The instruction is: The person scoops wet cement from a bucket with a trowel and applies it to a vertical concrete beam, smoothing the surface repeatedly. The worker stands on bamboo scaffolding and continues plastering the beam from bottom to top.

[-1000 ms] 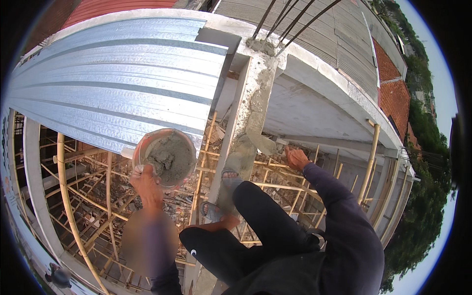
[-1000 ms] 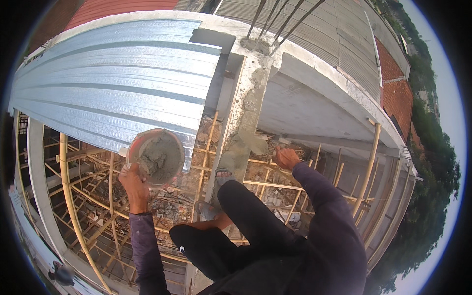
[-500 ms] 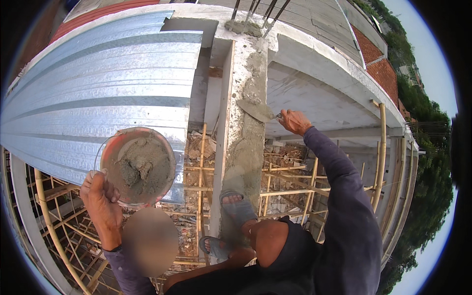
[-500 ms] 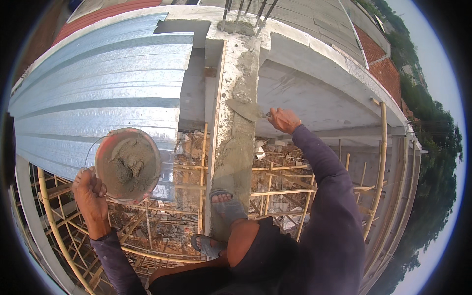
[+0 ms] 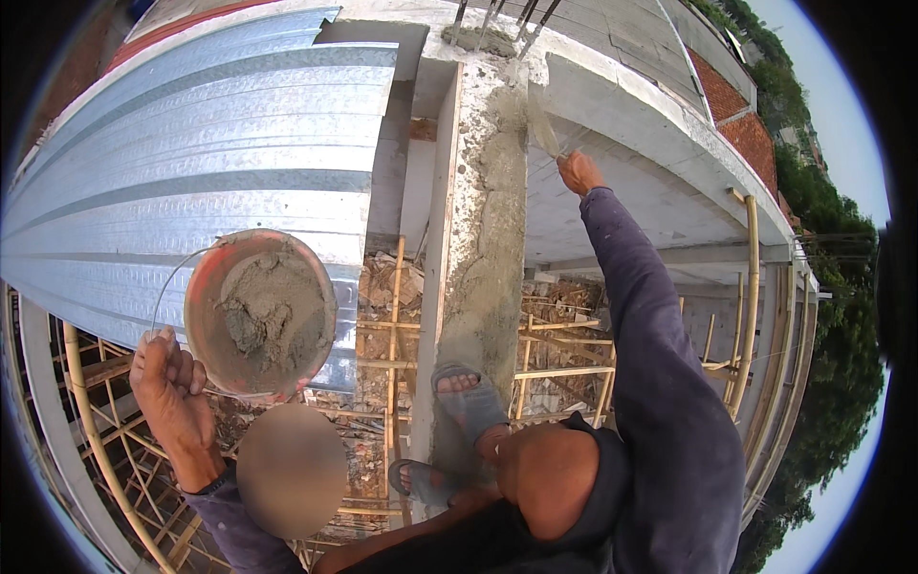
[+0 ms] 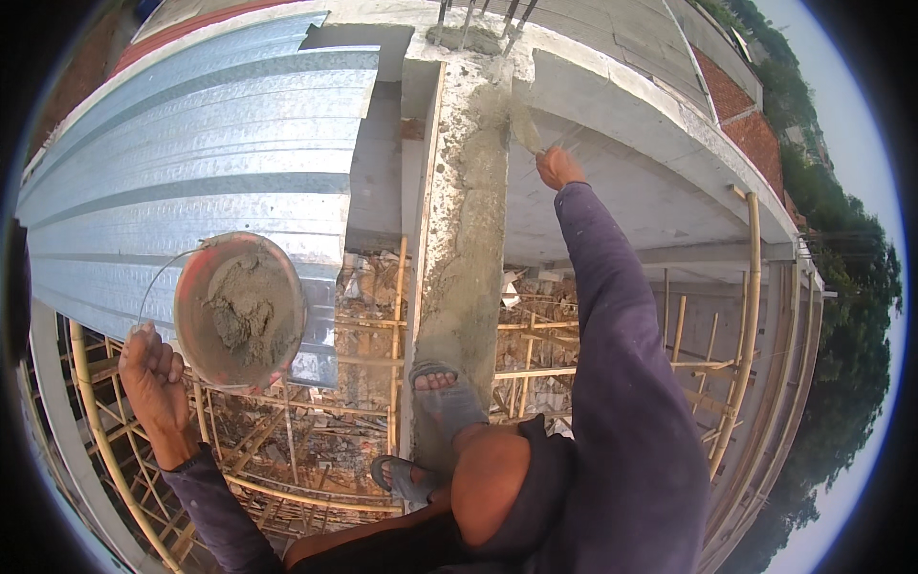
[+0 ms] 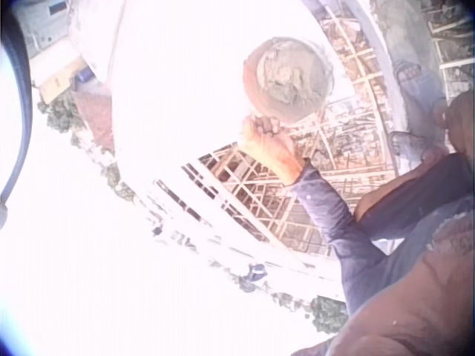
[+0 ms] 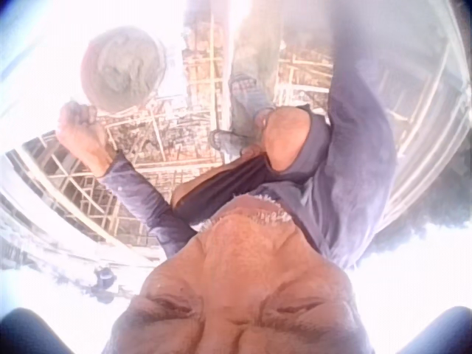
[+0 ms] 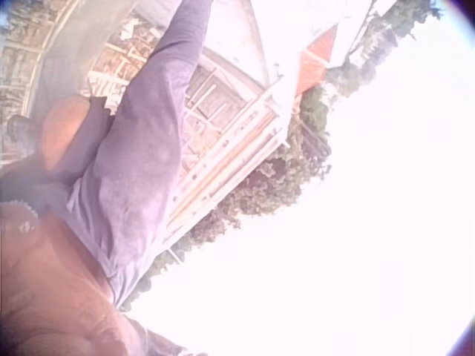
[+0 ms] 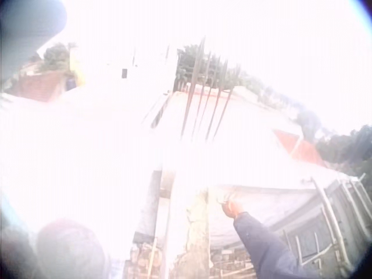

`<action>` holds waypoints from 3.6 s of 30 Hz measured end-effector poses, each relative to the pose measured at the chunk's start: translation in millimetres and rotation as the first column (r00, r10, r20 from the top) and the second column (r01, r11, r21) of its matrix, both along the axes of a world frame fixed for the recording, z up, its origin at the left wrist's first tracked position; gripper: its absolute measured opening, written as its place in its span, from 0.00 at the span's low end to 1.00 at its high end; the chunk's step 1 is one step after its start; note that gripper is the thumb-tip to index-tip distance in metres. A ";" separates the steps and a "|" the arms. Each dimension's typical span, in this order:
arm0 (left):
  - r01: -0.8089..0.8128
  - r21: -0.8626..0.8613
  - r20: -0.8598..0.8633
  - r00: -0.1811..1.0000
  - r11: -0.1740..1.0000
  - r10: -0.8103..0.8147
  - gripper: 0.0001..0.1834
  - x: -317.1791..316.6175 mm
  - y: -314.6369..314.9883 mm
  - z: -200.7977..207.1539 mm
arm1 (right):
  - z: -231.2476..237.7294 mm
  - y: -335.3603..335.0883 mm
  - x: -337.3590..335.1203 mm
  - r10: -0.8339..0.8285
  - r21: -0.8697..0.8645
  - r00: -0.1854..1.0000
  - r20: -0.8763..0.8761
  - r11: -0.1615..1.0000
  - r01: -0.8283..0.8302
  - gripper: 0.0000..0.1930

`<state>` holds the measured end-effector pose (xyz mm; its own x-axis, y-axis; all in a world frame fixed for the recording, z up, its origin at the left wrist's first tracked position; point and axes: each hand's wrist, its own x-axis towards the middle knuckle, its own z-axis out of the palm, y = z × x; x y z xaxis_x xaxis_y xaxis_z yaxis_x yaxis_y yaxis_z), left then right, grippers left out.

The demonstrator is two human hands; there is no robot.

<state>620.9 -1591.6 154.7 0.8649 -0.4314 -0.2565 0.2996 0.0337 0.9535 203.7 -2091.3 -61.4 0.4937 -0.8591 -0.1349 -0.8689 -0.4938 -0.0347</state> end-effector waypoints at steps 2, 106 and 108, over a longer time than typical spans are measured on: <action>-0.002 0.001 0.003 1.000 1.000 0.002 0.10 4.3 13.3 -1.5 | 0.8 15.0 5.7 -0.008 -0.067 0.995 0.100 0.998 0.015 0.25; -0.176 0.215 0.318 0.943 0.961 0.101 0.26 -32.0 -22.4 -70.4 | 52.0 318.3 68.9 -0.478 0.539 0.724 0.498 0.824 0.174 0.29; -0.176 0.226 0.319 0.943 0.958 0.098 0.26 -31.0 -16.9 -72.7 | 35.3 315.5 50.3 -0.429 0.332 0.658 0.618 0.902 0.276 0.28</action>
